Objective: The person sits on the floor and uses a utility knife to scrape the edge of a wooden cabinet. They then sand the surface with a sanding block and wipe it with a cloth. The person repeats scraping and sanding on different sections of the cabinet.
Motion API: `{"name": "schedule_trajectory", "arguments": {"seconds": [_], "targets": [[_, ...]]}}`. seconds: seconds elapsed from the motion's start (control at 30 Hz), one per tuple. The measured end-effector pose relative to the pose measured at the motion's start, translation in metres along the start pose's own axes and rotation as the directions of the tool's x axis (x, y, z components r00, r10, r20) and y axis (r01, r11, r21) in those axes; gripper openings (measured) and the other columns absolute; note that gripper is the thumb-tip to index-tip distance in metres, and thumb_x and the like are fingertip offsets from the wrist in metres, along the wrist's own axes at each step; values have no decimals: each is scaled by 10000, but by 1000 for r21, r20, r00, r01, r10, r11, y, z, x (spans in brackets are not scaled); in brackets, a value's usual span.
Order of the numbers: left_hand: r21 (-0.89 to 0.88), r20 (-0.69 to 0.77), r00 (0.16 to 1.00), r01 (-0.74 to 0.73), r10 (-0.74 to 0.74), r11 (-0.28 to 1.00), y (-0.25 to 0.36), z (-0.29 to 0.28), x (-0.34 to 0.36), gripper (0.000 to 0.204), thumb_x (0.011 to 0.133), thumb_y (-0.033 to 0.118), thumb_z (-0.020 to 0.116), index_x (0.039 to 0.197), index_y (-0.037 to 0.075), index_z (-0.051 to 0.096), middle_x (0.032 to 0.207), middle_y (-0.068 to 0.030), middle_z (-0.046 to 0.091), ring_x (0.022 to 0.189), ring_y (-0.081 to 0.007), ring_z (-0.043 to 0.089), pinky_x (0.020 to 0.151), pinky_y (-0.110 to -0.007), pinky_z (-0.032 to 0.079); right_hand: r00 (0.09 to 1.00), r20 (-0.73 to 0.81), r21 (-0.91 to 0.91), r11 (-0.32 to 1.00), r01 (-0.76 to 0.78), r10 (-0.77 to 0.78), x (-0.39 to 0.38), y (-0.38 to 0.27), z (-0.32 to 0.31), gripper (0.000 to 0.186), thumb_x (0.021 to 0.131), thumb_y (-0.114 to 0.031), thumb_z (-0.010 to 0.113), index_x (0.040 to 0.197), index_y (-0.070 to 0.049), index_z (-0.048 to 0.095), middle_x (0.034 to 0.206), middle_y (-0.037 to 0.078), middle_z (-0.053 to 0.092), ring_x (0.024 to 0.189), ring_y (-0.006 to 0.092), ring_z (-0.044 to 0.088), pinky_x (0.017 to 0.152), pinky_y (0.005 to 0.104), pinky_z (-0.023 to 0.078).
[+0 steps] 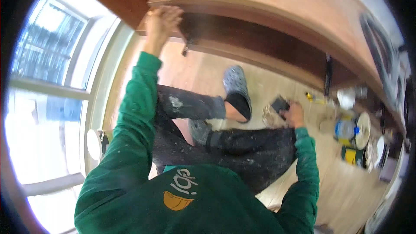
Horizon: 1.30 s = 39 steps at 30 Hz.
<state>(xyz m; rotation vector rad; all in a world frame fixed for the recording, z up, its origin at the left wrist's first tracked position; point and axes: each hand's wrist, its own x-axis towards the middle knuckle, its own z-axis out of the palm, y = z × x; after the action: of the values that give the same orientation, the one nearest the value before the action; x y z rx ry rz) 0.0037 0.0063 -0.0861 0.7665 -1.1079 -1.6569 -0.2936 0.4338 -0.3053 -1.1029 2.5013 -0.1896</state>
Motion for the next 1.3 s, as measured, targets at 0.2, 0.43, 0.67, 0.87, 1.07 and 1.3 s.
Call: {"name": "schedule_trajectory", "arguments": {"seconds": [0.2, 0.43, 0.67, 0.87, 1.07, 1.3], "targets": [[-331, -72, 993, 66, -95, 941, 32, -17, -4, 321, 984, 195, 397, 1209, -35, 389, 1360, -274, 408, 1281, -392, 446, 1041, -512, 391, 993, -109, -79, 996, -50, 41, -11, -19, -17, 472, 660, -233, 824, 1050, -65, 617, 1065, 192, 633, 1005, 380, 604, 850, 453, 500], [-379, -20, 991, 113, -131, 918, 6, -19, 8, 391, 977, 140, 404, 1319, -49, 405, 1245, -192, 532, 1158, -321, 551, 961, -460, 441, 957, -278, 438, 897, 52, 81, -16, -28, -23, 321, 707, -134, 790, 936, -21, 594, 862, 169, 689, 818, 314, 665, 746, 382, 509], [-356, 103, 985, 165, -137, 920, -11, 17, -20, 204, 935, 84, 508, 1114, -15, 508, 1099, -170, 617, 1028, -306, 637, 860, -405, 504, 1000, 25, 999, -22, -25, 5, -32, -191, -80, 440, 784, -24, 705, 1182, 49, 535, 1046, 131, 669, 919, 214, 644, 829, 308, 498], [-319, 127, 977, 201, -169, 926, 0, 22, -28, 243, 950, 96, 452, 1150, -34, 497, 1150, -204, 608, 1076, -312, 624, 879, -404, 496, 987, -99, 958, -281, 60, -128, -5, -298, -95, 292, 780, 24, 651, 1066, 14, 593, 989, 87, 670, 908, 186, 632, 827, 305, 496], [-393, 197, 954, 288, -226, 873, 3, 13, -29, 351, 957, 123, 438, 1253, -65, 453, 1283, -208, 540, 1206, -305, 541, 995, -419, 423, 981, -154, 956, -269, 118, -118, -1, -318, -96, 261, 772, 41, 656, 1021, -8, 597, 968, 72, 674, 852, 163, 629, 816, 293, 490], [-402, 156, 967, 249, -201, 881, -6, 25, -35, 371, 954, 127, 407, 1273, -58, 450, 1290, -194, 550, 1204, -283, 550, 968, -378, 427, 979, -184, 933, -329, 147, -83, -5, -321, -100, 282, 766, 30, 674, 1032, -5, 588, 965, 72, 671, 856, 160, 624, 815, 297, 487]]}}
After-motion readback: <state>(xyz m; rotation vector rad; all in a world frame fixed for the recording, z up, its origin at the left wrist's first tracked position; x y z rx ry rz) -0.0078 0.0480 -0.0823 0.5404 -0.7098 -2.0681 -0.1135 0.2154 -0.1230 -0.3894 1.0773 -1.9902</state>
